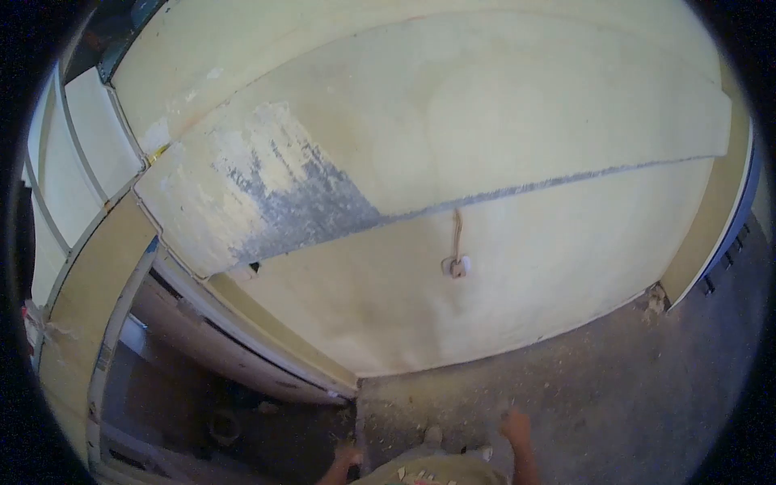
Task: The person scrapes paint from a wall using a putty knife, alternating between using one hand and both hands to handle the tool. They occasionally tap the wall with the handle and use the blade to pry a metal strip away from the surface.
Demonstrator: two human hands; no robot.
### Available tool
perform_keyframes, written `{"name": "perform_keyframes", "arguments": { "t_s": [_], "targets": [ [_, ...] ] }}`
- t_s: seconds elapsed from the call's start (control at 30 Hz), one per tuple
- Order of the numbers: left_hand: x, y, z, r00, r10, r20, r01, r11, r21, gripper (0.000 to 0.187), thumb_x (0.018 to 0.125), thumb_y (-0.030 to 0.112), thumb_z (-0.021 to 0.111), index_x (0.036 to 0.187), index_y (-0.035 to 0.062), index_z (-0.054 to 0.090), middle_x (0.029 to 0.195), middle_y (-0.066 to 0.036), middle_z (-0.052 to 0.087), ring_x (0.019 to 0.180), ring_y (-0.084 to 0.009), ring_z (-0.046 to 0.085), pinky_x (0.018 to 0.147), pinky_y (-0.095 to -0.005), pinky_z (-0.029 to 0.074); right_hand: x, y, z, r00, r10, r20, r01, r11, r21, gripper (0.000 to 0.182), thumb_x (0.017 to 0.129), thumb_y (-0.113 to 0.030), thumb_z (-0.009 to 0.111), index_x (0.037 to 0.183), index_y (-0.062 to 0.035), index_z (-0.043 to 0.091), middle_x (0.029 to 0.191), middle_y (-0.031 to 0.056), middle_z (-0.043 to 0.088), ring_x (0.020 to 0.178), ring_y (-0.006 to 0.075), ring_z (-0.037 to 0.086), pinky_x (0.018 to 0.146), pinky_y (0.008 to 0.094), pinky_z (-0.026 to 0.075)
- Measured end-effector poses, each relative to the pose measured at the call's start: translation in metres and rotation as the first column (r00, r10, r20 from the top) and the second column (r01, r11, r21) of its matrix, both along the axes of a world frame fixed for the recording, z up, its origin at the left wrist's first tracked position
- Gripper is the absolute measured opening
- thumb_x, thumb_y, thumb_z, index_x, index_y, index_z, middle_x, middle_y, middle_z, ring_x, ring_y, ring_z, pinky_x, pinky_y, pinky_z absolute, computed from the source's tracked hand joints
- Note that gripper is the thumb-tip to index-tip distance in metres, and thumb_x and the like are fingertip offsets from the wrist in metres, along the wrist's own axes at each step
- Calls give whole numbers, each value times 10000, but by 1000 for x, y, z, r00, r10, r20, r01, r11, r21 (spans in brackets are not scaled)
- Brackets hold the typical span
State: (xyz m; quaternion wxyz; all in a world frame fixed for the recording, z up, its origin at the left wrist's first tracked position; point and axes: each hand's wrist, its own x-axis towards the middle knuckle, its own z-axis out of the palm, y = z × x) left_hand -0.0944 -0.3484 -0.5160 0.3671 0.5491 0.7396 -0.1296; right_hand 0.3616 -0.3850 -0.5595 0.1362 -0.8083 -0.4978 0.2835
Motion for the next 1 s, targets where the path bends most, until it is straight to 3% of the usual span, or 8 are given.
{"name": "perform_keyframes", "arguments": {
  "t_s": [0.03, 0.17, 0.33, 0.43, 0.47, 0.57, 0.77, 1.0],
  "targets": [
    [4, 4, -3, 1000, -8, 17, 8, 1000, 16, 505, 884, 286, 531, 1296, -8, 520, 1285, -179, 573, 1202, -362, 534, 994, -549, 422, 34, -42, -81, 995, -31, 94, 39, 995, -89, 409, 746, -336, 701, 1012, -26, 690, 936, 233, 671, 909, 390, 646, 773, 456, 514],
    [-15, -33, -58, 905, 338, 259, -316, 941, -122, 469, 886, 268, 534, 1258, -18, 535, 1261, -189, 580, 1162, -378, 554, 976, -555, 436, 51, -94, -24, 896, -428, -119, 335, 826, -454, 400, 760, -389, 683, 764, 11, 702, 683, 186, 681, 652, 318, 696, 660, 422, 536],
    [-29, -73, -99, 551, 733, 398, -627, 679, -381, 426, 888, 246, 537, 1211, -31, 554, 1232, -203, 590, 1113, -398, 580, 954, -563, 454, 22, -29, 58, 966, -211, -149, 172, 956, -237, 435, 828, -379, 679, 718, 41, 699, 621, 107, 667, 547, 208, 654, 553, 329, 502],
    [-32, -75, -112, 253, 876, 412, -717, 455, -528, 400, 890, 232, 539, 1183, -39, 565, 1215, -211, 596, 1083, -410, 595, 941, -567, 464, -4, 13, 117, 778, -214, -591, 147, 976, -160, 334, 866, -315, 658, 820, 15, 688, 662, 85, 669, 546, 158, 607, 503, 313, 458],
    [-24, -45, -117, 75, 835, 545, -653, 455, -606, 258, 898, 230, 567, 963, -3, 659, 825, -124, 672, 702, -265, 644, 603, -400, 501, -16, 25, 138, 694, -204, -690, 163, 979, -126, 305, 879, -288, 651, 879, 16, 676, 691, 79, 673, 555, 138, 593, 491, 299, 443],
    [47, 38, -28, 699, 319, 640, -506, 853, 128, 272, 914, 257, 604, 924, -6, 676, 872, -100, 687, 763, -190, 651, 685, -331, 530, -49, 54, 156, 535, -82, -841, 172, 985, 14, 255, 910, -226, 624, 1003, 12, 624, 745, 71, 674, 584, 115, 587, 491, 259, 426],
    [174, 100, 165, -181, 113, 977, -415, 892, -180, 338, 987, 282, 518, 1128, -16, 591, 1035, -103, 670, 948, -185, 629, 845, -344, 503, -118, 76, 241, 449, 112, -887, 108, 978, 178, 338, 930, -240, 616, 1147, 12, 550, 839, 100, 668, 735, 131, 614, 628, 279, 478],
    [161, 132, 221, 48, -76, 996, -498, 862, 90, 394, 1018, 358, 444, 990, -11, 579, 718, -68, 614, 628, -144, 609, 590, -293, 509, -159, 87, 250, 679, 289, -674, 42, 902, 429, 317, 948, -272, 581, 1044, 29, 601, 864, 93, 664, 807, 170, 625, 729, 301, 501]
  ]
}}
